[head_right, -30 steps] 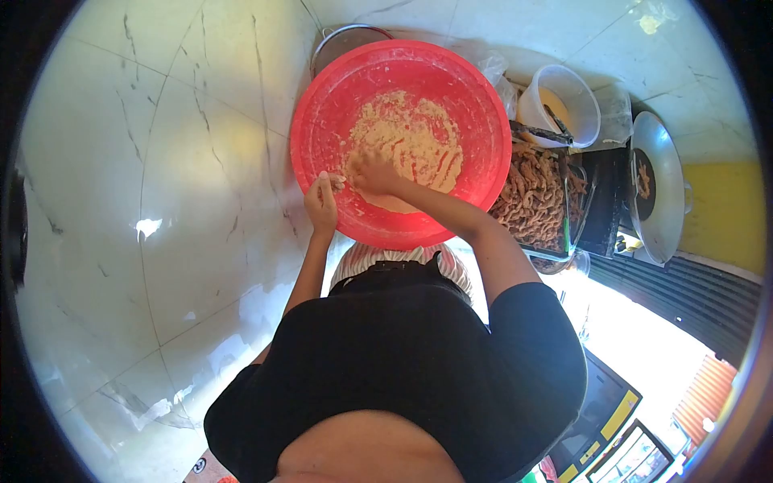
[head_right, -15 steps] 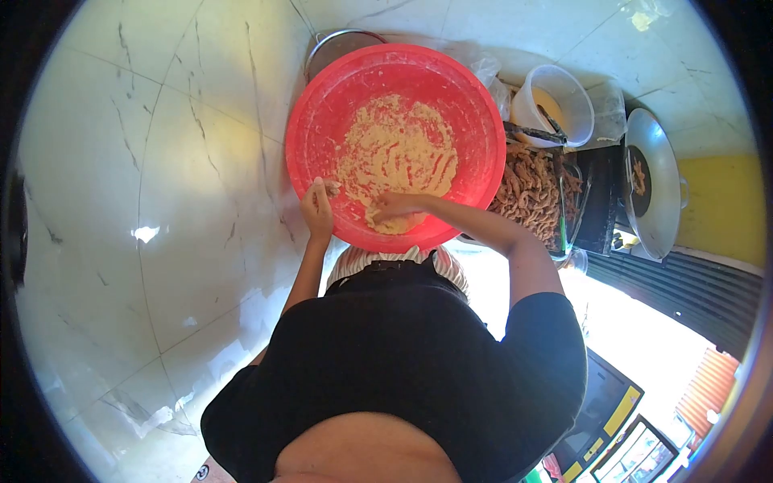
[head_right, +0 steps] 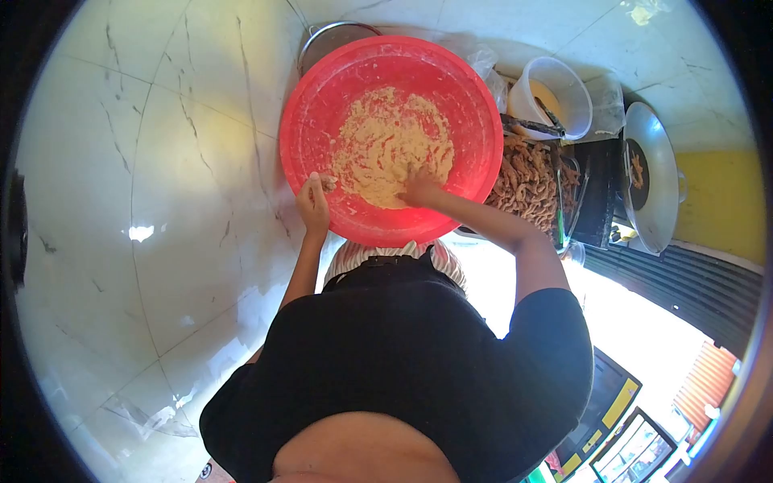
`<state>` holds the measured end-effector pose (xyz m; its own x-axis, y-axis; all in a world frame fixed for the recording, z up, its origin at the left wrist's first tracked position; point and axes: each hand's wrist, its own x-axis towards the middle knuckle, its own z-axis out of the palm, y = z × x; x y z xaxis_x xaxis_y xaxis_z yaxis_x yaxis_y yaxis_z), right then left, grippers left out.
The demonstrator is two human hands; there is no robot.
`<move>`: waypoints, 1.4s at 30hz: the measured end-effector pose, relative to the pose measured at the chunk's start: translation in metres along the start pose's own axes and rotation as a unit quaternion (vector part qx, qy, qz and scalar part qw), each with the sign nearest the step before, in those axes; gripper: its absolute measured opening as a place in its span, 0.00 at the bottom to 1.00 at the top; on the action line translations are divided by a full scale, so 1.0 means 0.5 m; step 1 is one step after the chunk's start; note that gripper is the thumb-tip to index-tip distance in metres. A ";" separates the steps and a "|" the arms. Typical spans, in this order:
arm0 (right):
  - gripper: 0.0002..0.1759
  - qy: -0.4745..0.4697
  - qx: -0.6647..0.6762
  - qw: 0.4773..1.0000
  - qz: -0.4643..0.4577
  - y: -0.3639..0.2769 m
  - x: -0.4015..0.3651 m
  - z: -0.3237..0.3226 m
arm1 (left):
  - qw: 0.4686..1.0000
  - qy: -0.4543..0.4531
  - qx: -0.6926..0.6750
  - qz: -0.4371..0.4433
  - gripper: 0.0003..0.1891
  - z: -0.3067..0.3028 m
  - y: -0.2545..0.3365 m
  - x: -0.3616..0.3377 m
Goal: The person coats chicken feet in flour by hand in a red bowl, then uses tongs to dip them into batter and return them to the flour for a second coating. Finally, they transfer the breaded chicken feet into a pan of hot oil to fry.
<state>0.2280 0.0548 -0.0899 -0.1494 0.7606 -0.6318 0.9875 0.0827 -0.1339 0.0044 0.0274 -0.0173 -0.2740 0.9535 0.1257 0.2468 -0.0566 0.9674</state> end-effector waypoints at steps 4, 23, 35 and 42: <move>0.55 -0.039 0.066 0.997 0.016 -0.078 -0.016 0.038 | 1.000 0.008 -0.007 -0.003 0.21 0.004 -0.005 -0.001; 0.32 -0.106 0.329 0.900 -0.265 -0.146 0.116 -0.151 | 0.999 0.011 -0.039 0.001 0.19 0.004 0.002 0.001; 0.34 0.211 0.095 0.899 -0.371 -0.161 0.125 0.032 | 0.998 0.017 -0.055 -0.014 0.19 0.010 0.016 0.000; 0.31 0.005 0.064 0.947 -0.315 -0.079 0.003 0.043 | 0.999 0.015 -0.030 -0.014 0.19 0.005 0.001 0.002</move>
<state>0.1878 0.0388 -0.1018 -0.7059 0.5924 -0.3883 0.6881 0.4435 -0.5743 0.0067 0.0292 -0.0175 -0.3085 0.9455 0.1041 0.1831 -0.0484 0.9819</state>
